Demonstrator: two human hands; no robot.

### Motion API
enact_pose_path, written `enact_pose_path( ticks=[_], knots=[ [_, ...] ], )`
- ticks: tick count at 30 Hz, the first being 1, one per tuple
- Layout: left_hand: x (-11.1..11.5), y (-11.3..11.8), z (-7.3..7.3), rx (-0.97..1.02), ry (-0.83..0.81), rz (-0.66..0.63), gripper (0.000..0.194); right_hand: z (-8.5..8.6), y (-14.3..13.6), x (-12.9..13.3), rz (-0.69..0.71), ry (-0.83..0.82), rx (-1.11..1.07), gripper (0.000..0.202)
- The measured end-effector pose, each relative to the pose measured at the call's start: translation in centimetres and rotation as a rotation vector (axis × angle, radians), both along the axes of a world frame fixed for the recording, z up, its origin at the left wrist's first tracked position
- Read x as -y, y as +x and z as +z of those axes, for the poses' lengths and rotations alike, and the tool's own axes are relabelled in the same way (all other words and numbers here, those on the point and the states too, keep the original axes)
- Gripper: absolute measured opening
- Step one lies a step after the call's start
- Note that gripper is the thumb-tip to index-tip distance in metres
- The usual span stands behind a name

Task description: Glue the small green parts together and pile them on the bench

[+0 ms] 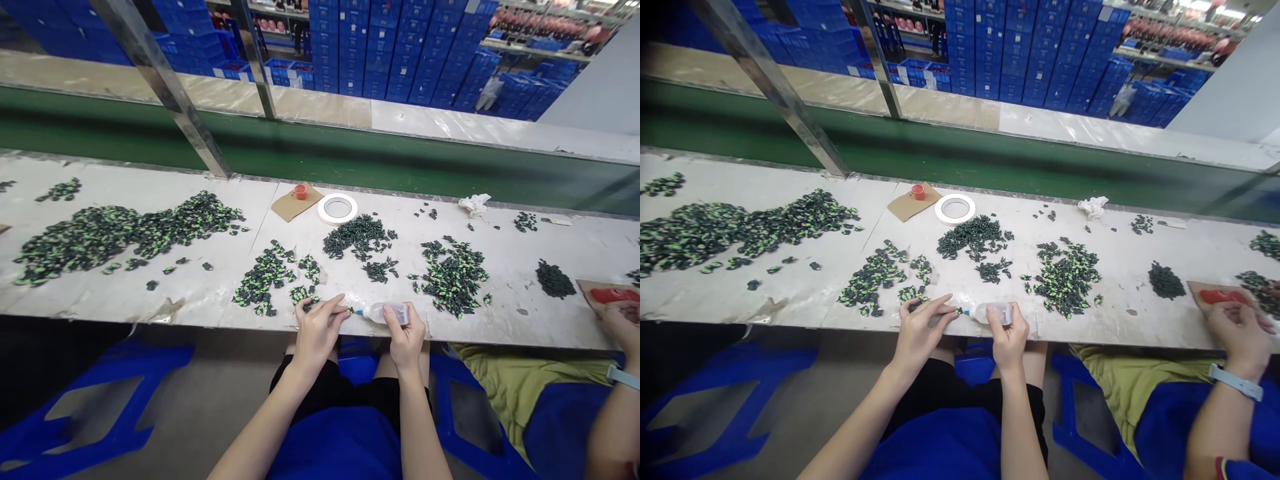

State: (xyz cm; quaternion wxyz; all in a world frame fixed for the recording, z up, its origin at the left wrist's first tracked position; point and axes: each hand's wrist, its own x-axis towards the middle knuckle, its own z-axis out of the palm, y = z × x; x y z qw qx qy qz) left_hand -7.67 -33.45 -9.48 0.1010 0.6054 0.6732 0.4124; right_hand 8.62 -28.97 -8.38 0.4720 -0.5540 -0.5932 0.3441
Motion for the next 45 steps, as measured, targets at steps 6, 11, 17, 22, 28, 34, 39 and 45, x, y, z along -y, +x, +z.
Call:
enact_pose_path(
  ticks=[6,11,17,22,28,34,39,45],
  knots=[
    [0.0,0.0,0.0,-0.012,-0.037,-0.005,0.014,-0.1,0.0,-0.1,-0.036,0.011,-0.057,0.038],
    [-0.3,0.1,0.2,-0.097,-0.073,0.044,0.013,0.0,0.3,-0.2,-0.164,0.039,-0.243,0.030],
    [0.0,0.0,0.0,-0.193,-0.002,0.009,0.013,0.3,-2.0,-0.8,0.056,0.039,-0.221,0.039],
    [1.8,-1.1,-0.2,-0.206,0.032,-0.023,0.017,-0.1,-4.7,-1.6,0.214,0.049,-0.062,0.035],
    [2.9,-2.5,0.3,-0.128,0.049,0.044,0.016,1.2,-1.4,-3.3,0.195,0.293,0.193,0.035],
    [2.7,-1.5,1.1,0.040,0.064,-0.001,0.017,1.3,3.0,-8.6,0.068,0.382,0.578,0.013],
    [2.5,-0.8,1.5,0.178,0.068,-0.026,0.015,0.9,3.5,-10.2,0.164,0.276,0.647,0.015],
    [1.9,0.2,2.9,0.327,0.130,-0.070,0.011,3.2,1.7,-5.1,0.144,0.210,0.315,0.014]
  ],
)
